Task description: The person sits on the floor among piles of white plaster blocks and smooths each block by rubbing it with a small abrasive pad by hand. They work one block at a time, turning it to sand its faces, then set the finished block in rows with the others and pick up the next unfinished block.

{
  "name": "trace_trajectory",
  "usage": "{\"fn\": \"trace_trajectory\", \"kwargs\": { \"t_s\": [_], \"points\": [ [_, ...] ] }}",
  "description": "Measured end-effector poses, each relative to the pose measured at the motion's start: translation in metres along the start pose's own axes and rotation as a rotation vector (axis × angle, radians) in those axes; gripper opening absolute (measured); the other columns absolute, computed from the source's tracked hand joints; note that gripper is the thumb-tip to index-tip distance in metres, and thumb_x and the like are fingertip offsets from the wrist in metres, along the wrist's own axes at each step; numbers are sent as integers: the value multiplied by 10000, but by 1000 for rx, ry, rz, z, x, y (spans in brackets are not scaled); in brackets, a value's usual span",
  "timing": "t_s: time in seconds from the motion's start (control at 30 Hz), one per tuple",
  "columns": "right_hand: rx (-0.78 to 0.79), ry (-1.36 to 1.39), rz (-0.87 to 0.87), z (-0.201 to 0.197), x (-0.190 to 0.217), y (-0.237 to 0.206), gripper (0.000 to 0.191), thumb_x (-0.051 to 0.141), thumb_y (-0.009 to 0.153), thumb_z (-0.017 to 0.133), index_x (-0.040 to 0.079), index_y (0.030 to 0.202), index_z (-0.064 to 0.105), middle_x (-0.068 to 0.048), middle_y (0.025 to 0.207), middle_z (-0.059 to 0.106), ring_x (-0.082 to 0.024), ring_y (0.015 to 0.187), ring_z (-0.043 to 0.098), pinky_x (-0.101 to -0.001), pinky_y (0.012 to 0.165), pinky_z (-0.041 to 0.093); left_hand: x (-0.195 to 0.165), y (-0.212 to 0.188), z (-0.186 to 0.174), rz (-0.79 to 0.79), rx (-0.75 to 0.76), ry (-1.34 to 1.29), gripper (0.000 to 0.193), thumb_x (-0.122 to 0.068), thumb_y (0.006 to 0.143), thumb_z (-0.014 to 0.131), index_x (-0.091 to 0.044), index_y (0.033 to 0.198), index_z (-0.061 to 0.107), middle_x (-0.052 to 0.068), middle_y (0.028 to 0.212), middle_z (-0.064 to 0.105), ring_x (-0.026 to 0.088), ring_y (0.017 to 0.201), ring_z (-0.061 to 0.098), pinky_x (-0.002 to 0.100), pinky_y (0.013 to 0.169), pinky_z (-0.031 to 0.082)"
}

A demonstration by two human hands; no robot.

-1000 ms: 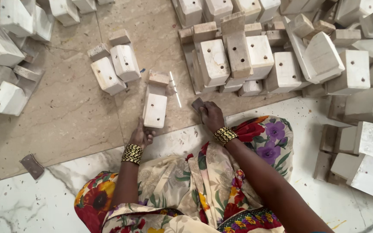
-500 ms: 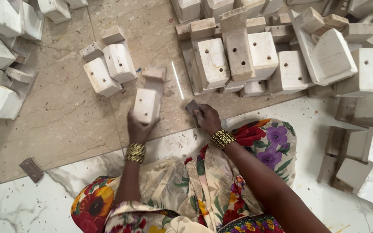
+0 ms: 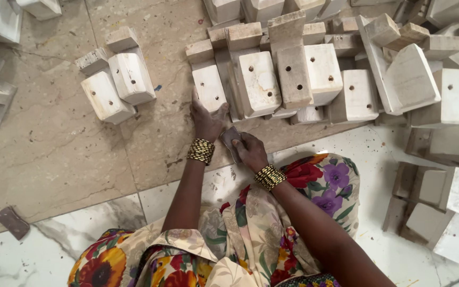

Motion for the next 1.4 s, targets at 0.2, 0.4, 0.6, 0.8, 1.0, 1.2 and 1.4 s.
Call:
{"fn": "trace_trajectory", "kwargs": {
  "t_s": [0.2, 0.4, 0.6, 0.8, 1.0, 1.2, 1.4],
  "points": [
    [24, 41, 84, 1, -8, -1, 264, 270, 927, 655, 27, 1023, 693, -150, 855, 749, -270, 751, 733, -385, 701, 563, 26, 45, -84, 119, -411, 574, 966, -441, 924, 880, -18, 1571, 300, 179, 1492, 462, 408, 1428, 408, 617, 1219, 267],
    [19, 7, 37, 2, -11, 1, 252, 277, 920, 660, 44, 1005, 704, -140, 866, 749, -255, 766, 731, -384, 703, 557, 53, 103, -145, -48, -330, 731, 1062, -420, 745, 924, 6, 1520, 335, 304, 1471, 404, 498, 1379, 303, 632, 1112, 263],
    [30, -57, 62, 4, -26, 9, 241, 286, 930, 662, 51, 968, 702, -159, 860, 745, -307, 801, 724, -411, 721, 544, 68, 90, -166, -322, -75, 796, 949, -414, 552, 966, -150, 1310, 461, 184, 1314, 488, 383, 1306, 389, 577, 1079, 346],
    [-87, -32, -140, 6, -35, 18, 270, 234, 923, 667, 16, 1078, 701, -196, 984, 719, -360, 889, 703, -433, 793, 547, 81, -14, -204, -340, 118, 701, 1021, -507, 474, 1005, -132, 1256, 468, 187, 1328, 466, 394, 1221, 472, 558, 909, 496],
    [-103, 2, -305, -4, -4, -1, 296, 210, 931, 683, 36, 1168, 714, -169, 1012, 735, -303, 874, 733, -386, 791, 576, 83, -101, -193, -71, 299, 587, 1084, -530, 431, 1012, -51, 1245, 481, 188, 1228, 509, 369, 1178, 515, 492, 1051, 457],
    [-141, -316, -456, -17, 63, -46, 187, 273, 953, 729, 86, 935, 735, -99, 866, 726, -268, 721, 702, -395, 634, 558, 53, -114, -135, -228, 376, 615, 1051, -395, 510, 954, -8, 1306, 387, 211, 1345, 415, 401, 1232, 464, 534, 993, 471],
    [-163, -532, -771, 39, 109, -30, 188, 265, 951, 701, 121, 1070, 729, -49, 826, 670, -238, 690, 669, -389, 565, 533, 20, -109, -132, -235, 431, 648, 988, -408, 552, 963, -69, 1285, 393, 166, 1311, 448, 367, 1241, 489, 570, 942, 492]
  ]
}}
Point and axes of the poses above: each hand's wrist, its own y-axis towards the middle knuckle, its own z-axis out of the palm, x = y × z, the point moved 6 cm from there along y, towards the middle knuckle
